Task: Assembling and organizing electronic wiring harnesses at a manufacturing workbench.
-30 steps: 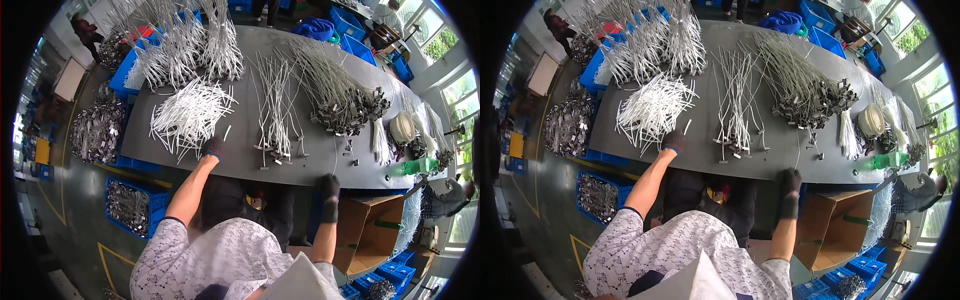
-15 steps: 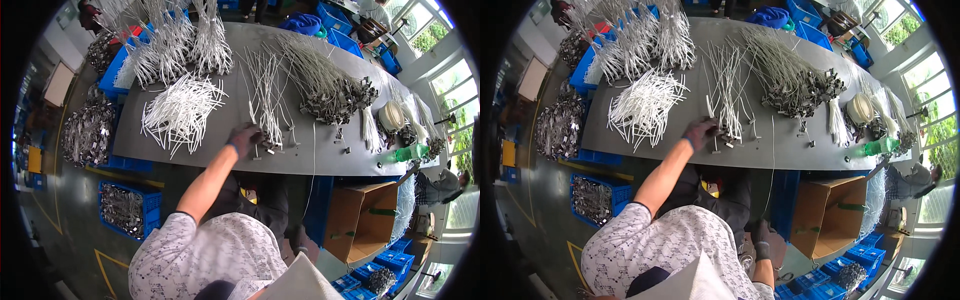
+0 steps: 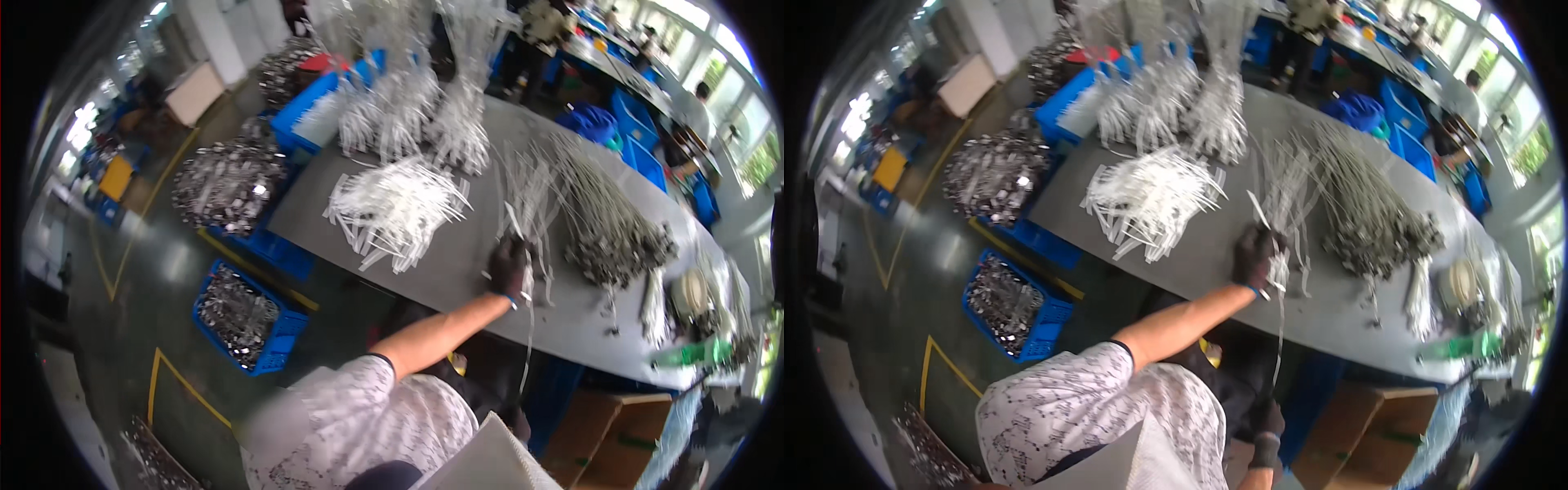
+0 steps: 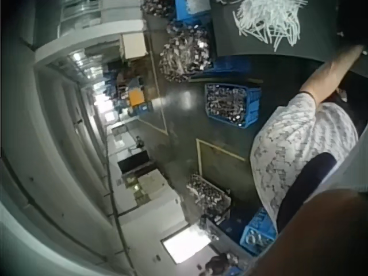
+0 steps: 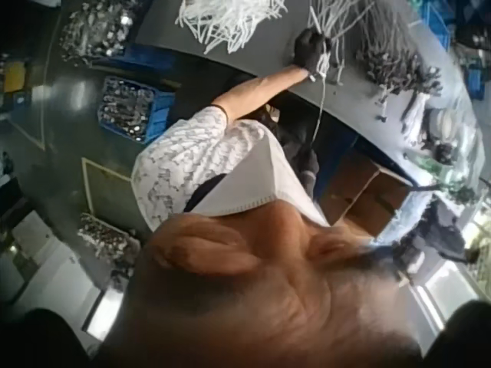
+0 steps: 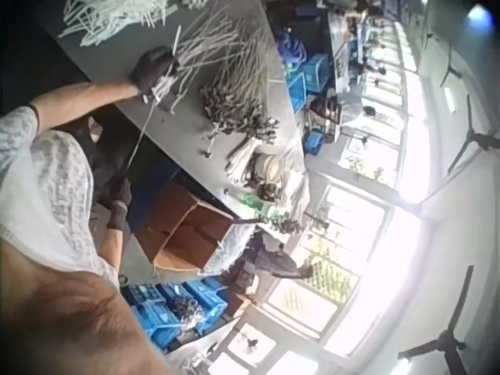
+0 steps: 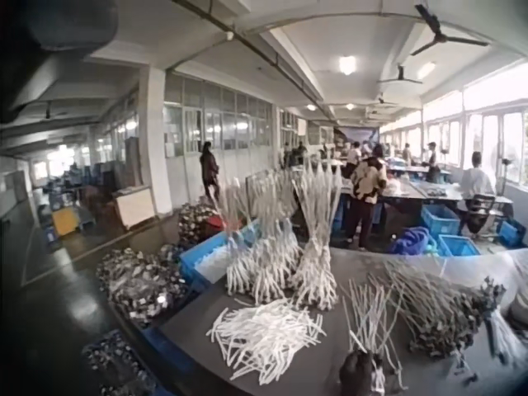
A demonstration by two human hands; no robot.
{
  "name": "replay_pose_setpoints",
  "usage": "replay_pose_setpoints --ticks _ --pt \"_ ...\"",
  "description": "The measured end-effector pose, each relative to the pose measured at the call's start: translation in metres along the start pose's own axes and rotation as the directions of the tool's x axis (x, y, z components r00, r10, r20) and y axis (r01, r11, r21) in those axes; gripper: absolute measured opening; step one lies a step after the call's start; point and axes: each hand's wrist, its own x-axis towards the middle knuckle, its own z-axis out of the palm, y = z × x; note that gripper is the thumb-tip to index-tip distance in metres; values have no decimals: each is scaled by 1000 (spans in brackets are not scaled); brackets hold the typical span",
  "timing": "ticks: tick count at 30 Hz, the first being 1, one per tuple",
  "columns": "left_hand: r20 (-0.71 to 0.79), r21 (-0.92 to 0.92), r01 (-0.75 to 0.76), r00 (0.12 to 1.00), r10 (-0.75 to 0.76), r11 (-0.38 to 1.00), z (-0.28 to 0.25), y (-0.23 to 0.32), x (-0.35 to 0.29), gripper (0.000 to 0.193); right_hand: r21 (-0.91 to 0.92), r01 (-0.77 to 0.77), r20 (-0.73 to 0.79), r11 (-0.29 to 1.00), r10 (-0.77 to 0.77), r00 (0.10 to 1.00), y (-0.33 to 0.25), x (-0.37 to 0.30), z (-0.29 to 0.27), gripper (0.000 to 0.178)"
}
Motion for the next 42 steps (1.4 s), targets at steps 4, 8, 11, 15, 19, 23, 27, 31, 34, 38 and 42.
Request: replay_pose_setpoints --ticks 4,8,11,15,19,23,27,31,34,38,42 --pt "116 -305 283 959 -259 909 7 2 -5 13 168 33 -96 985 -17 995 -4 6 2 27" --pt "32 -344 248 967 -253 906 7 11 12 11 60 -110 -86 992 115 990 0 6 5 27" --pt "1 -325 182 981 -192 928 4 16 14 11 -64 -175 -19 982 174 985 -1 -1 9 26" --pt "100 -351 232 972 -210 907 2 10 -1 12 -2 -122 -114 993 121 986 -11 -8 5 24" --pt "382 -186 443 855 -351 877 -6 -1 -16 10 45 0 -216 999 10 976 -3 -16 5 22" --pt "665 85 288 696 -269 954 -13 0 -16 17 -9 -1 -165 1000 -1 986 32 -9 21 23" --pt "575 39 393 743 -342 919 0 5 1 16 871 -28 74 491 -73 995 24 32 18 26" --pt "689 341 224 602 -404 913 8 -1 -11 18 686 492 -509 536 -129 851 -56 57 -46 30" --pt "759 274 160 570 -315 948 -3 -6 -40 14 739 541 -594 400 8 805 -124 77 -100 27" --pt "743 120 393 573 -345 912 -28 0 -75 15 836 509 -536 205 108 837 -165 101 -120 28" --pt "694 249 -208 720 -24 946 -45 5 -88 18 928 309 -265 -207 216 940 -172 125 -110 36"
